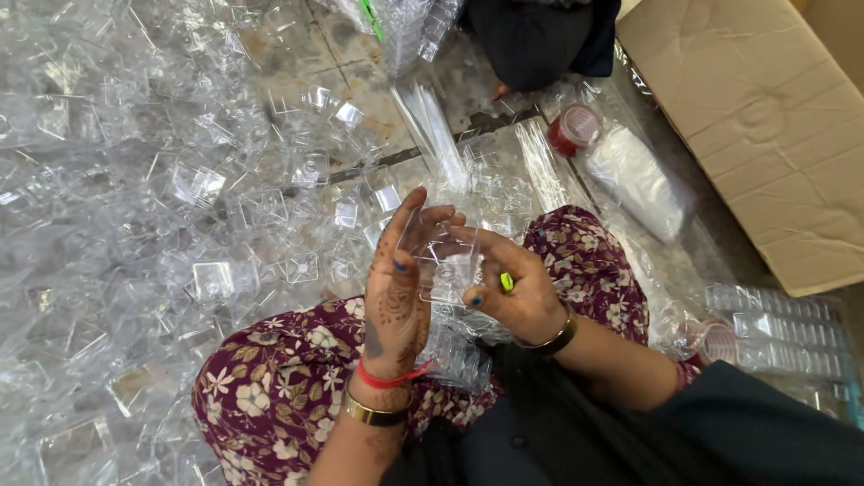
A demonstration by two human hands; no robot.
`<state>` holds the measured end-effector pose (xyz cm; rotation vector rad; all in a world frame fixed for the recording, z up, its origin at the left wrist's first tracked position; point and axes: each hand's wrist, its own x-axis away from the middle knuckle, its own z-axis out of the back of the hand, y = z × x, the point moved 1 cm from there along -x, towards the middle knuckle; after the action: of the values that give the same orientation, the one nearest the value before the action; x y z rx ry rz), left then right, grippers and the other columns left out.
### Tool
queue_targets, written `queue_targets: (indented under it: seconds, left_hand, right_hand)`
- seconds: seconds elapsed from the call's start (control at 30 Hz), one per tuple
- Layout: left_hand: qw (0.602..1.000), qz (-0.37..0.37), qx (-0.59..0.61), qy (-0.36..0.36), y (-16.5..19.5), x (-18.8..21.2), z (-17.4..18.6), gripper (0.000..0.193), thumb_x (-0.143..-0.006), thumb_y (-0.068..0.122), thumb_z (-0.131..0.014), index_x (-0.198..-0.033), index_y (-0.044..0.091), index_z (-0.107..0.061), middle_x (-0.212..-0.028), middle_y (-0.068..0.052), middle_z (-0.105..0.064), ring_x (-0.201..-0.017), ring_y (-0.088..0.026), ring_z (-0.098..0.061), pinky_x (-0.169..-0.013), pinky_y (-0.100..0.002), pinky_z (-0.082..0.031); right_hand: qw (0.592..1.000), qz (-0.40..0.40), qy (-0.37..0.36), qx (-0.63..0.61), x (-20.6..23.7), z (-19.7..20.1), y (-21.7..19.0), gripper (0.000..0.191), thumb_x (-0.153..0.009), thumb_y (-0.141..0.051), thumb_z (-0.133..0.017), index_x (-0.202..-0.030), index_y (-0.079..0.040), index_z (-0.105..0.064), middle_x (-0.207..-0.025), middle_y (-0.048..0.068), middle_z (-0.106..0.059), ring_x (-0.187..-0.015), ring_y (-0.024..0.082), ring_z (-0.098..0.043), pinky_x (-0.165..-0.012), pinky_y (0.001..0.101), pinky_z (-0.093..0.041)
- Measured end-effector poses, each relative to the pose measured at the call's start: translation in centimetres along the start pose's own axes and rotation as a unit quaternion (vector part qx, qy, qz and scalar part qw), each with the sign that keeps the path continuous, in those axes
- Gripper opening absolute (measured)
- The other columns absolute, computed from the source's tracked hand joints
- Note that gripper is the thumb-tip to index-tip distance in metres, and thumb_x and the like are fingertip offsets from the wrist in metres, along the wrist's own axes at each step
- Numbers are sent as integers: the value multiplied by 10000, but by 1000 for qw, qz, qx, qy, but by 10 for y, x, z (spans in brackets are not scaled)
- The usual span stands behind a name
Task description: The person sits on the floor among large piles of clear plastic boxes and folds small transparent plastic containers, pressing the sides and snapping lids onto the bases by hand, then sets finished boxes onto a stack beside them. Other workers handle boxes nearby.
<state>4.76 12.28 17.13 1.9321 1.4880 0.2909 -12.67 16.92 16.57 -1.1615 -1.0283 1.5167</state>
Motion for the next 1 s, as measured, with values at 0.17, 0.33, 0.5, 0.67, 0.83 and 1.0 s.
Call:
queue_targets:
  seconds: [0.17,0.33,0.5,0.67,0.83,1.0]
  left_hand:
    - [992,-85,-95,21,4,9,10,1007,-971,721,-579,-1601,-36,-368,-1399,-161,-575,-1225,-240,-603,-1108,-415,-490]
    - [969,-161,-183,36,1,18,14,1011,-953,794,-520,-1567,-6,-446,-1354,-154,-635,-1065,-188,-658,-871,-315,-533]
    - [973,-149,-171,42,2,21,14,847,-983,731,-528,-1413,2,-501,-1189,-151,-694,-988,-205,-699,-792,-303,-535]
    - [985,-31,-171,22,6,21,10,675,-1080,598,-501,-1294,-30,-622,-1158,-156,-725,-965,-201,-708,-793,-288,-518]
    - [961,35,-273,-1,20,25,0,567,-1054,518,-551,-1200,-10,-698,-1055,-112,-756,-893,-147,-696,-719,-263,-492]
    - [948,72,-310,-8,27,27,-9,515,-1068,480,-526,-1153,28,-759,-869,-57,-758,-734,-80,-561,-670,-246,-454]
  right_hand:
    - [993,16,38,-106,-8,9,1,566,-1039,-454,-578,-1418,-37,-526,-994,10,-652,-727,42,-498,-644,194,-430]
    - [997,-72,-6,-20,13,13,-12,320,-1099,-304,-546,-1249,-26,-596,-907,25,-592,-744,105,-487,-670,258,-423]
    - [938,206,-83,265,9,21,-43,293,-1086,-335,-590,-1073,-42,-593,-939,82,-628,-837,241,-633,-755,352,-500]
    - [849,318,-121,404,-10,23,-74,615,-820,-628,-734,-925,-43,-577,-815,90,-601,-686,284,-586,-595,392,-467]
    - [825,347,-164,414,-28,26,-99,764,-735,-760,-734,-936,-38,-587,-840,88,-586,-696,292,-577,-594,402,-458]
    - [821,328,-201,423,-38,20,-105,904,-671,-852,-656,-1018,-18,-617,-853,85,-560,-725,306,-595,-602,396,-473]
